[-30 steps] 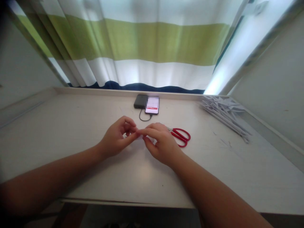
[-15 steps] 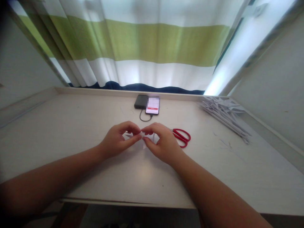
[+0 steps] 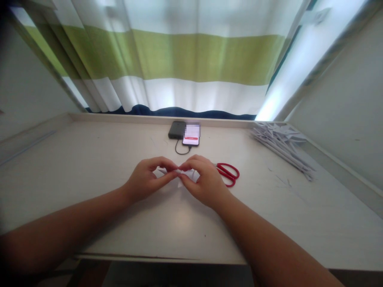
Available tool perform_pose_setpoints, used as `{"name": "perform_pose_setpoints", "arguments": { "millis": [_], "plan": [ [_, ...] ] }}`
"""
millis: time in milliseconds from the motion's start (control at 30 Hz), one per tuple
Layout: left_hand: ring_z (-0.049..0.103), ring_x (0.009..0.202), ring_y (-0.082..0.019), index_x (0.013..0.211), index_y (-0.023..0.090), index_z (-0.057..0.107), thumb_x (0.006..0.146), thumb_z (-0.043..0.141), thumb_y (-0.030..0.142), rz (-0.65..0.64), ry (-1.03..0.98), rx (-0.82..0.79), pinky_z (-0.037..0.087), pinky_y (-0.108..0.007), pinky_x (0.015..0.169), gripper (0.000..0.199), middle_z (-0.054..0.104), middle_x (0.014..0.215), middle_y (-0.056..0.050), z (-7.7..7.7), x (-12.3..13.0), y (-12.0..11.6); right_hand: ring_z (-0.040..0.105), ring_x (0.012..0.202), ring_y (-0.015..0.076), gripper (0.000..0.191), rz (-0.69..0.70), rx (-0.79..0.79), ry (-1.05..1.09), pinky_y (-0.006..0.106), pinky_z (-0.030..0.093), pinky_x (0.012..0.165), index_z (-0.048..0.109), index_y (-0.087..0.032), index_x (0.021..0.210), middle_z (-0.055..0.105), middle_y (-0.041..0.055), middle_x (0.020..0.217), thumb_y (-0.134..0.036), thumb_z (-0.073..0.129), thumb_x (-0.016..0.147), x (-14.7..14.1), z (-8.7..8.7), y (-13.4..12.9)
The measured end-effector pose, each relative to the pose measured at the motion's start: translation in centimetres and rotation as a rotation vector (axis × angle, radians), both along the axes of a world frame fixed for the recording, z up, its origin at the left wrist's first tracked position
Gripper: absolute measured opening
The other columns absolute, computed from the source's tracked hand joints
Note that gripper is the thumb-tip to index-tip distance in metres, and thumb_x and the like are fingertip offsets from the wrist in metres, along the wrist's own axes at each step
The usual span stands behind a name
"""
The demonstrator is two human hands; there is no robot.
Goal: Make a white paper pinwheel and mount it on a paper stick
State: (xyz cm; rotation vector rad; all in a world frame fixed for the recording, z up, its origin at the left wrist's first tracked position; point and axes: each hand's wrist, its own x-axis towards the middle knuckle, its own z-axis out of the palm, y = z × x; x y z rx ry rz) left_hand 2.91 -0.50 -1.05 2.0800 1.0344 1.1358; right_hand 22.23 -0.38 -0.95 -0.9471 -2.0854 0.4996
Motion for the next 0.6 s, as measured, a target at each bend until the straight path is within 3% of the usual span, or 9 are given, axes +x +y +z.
{"name": "perform_pose_setpoints", "arguments": {
  "millis": [600],
  "plan": [
    [0.066, 0.080, -0.016, 0.091, 0.020, 0.070, 0.081, 0.063, 0.028, 0.018, -0.037, -0.038, 0.052, -0.029, 0.073, 0.015, 0.072, 0.086, -0.004, 0.01, 0.06, 0.05, 0.059, 0.082, 0.0191, 0.010, -0.036, -0.007, -0.024, 0.039, 0.048, 0.077, 0.066, -0.021, 0.090, 0.065, 0.0051, 0.088, -0.022, 0.063, 0.080, -0.07, 0.08, -0.17]
  ]
}}
